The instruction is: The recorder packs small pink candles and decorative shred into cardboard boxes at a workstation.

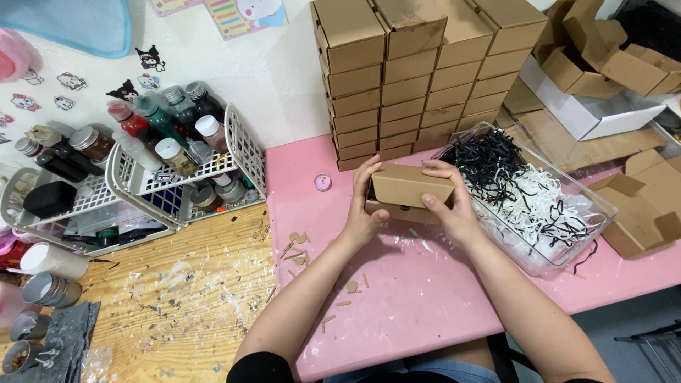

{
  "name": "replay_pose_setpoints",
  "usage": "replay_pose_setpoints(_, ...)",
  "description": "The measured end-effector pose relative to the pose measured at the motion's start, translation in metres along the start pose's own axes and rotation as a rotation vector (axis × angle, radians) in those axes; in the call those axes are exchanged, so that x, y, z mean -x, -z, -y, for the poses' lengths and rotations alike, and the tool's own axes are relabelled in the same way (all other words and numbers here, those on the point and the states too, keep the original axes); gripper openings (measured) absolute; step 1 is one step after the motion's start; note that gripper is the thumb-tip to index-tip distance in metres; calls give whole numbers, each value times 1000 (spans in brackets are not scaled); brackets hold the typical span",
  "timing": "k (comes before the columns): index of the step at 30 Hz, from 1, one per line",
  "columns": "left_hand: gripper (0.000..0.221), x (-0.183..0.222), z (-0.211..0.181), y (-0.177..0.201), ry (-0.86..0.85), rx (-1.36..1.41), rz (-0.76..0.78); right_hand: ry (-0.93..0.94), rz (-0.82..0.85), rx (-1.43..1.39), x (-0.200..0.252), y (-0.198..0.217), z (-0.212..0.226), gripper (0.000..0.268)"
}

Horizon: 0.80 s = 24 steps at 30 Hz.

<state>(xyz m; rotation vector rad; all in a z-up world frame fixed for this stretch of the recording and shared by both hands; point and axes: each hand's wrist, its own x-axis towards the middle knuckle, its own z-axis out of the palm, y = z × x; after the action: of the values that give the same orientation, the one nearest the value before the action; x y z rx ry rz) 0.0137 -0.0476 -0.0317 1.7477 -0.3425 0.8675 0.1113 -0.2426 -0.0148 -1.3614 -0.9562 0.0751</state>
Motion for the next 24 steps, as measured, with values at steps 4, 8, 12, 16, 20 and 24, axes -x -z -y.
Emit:
replay_pose_setpoints(4,72,0,-3,0,94,-22,-44,26,9,64,0,-3,4,40)
replay_pose_setpoints(8,54,-1,-7,0,205,40,-68,0,22,74,0,-2,4,32)
replay_pose_setpoints(12,27,5,17,1,250,174,-153,38,124,177,-2,-1,3,30)
replay_pose_setpoints(16,17,3,32,8,261,221,-228,151,217,262,-9,0,36,47)
replay_pose_setpoints(20,27,-4,18,11,259,282,-259,35,319,291,-12,10,46,49)
replay_pose_setpoints(24,51,-12,-5,12,371,285,-272,151,9,185,-11,28,52,39)
